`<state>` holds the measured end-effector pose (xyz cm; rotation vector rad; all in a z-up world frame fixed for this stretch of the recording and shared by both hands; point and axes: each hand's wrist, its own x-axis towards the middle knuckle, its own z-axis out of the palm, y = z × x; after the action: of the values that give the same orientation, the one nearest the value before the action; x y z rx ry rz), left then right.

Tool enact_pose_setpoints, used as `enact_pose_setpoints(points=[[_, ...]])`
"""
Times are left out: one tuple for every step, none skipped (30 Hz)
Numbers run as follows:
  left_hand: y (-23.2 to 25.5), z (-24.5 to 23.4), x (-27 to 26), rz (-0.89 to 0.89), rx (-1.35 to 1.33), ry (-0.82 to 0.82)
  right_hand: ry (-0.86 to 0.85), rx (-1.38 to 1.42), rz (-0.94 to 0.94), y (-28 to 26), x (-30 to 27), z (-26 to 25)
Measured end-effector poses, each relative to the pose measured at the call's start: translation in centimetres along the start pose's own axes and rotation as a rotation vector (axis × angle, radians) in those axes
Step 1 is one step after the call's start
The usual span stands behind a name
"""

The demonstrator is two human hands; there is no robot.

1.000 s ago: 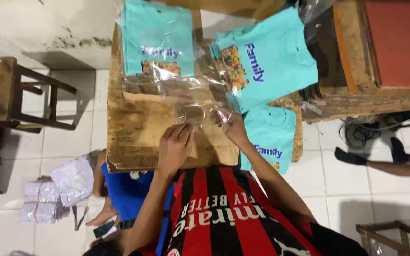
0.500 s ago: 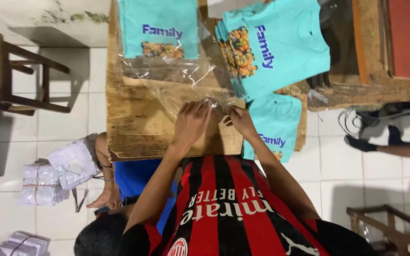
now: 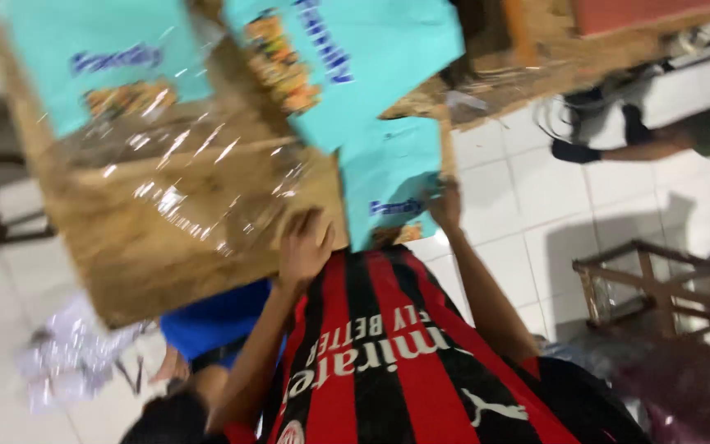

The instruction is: Packaging folded t-shirts into clear plastic bags

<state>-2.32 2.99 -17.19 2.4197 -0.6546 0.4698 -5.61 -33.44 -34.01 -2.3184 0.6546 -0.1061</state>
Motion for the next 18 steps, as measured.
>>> enact_pose_setpoints(points=[[1.0,2.7,-1.7,-0.144,0.000,-0.046,-0.125,0.291,0.035,1.5,0.4,0.0],[1.5,3.5,-1.6,-0.090,-0.044,-0.046,-0.057,0.283,0.051,1.0,-0.5,0.1],[1.8,4.4,-1.5,-0.144,-0.049,-0.078,-0.073,0.186,0.055,0.5,-1.1,0.6],[1.9,5.5,-1.2,-0.196,-0.056,-0.111,-0.088,0.087,0.067,0.0,-1.2,1.2],[1.9,8.3,-1.4,-0.141,-0.103,-0.113,-0.020,0.076,0.090,1.7,-0.9,2.3],[2.0,10.1,-2.3,-0.428,-0.122,-0.259,0.034,0.025,-0.038,3.0,-1.2,3.9],[1.9,11.8,-3.2,-0.713,-0.129,-0.408,0.086,-0.032,-0.165,4.3,-1.4,5.7],[2.2,12.5,-2.5,-0.690,-0.133,-0.418,0.107,-0.032,-0.151,2.9,-0.6,4.2],[2.3,13.1,-1.9,-0.724,-0.100,-0.436,-0.068,-0.001,0.068,1.5,0.1,3.0],[2.2,13.3,-1.5,-0.770,-0.058,-0.445,-0.257,0.039,0.274,-0.3,0.7,2.1],[3.4,12.2,0.3,-0.758,-0.055,-0.447,-0.249,0.048,0.278,0.8,1.5,2.1],[4.7,10.7,1.7,-0.857,-0.122,-0.549,-0.304,0.145,0.232,1.8,1.9,2.4],[5.8,9.2,3.1,-0.957,-0.190,-0.651,-0.358,0.242,0.186,2.7,2.2,2.8],[6.4,8.8,3.7,-0.960,-0.180,-0.648,-0.364,0.250,0.183,1.9,2.0,1.1],[6.8,8.3,4.2,-0.972,-0.236,-0.634,-0.413,0.365,0.142,1.0,1.8,-0.6],[7.3,8.0,4.8,-0.984,-0.296,-0.617,-0.462,0.476,0.098,0.2,1.8,-2.4],[5.9,9.7,3.2,-0.988,-0.289,-0.609,-0.469,0.480,0.092,-0.3,1.9,-3.2],[4.6,11.4,1.5,-0.975,-0.280,-0.604,-0.601,0.478,0.239,-0.7,1.9,-4.2]])
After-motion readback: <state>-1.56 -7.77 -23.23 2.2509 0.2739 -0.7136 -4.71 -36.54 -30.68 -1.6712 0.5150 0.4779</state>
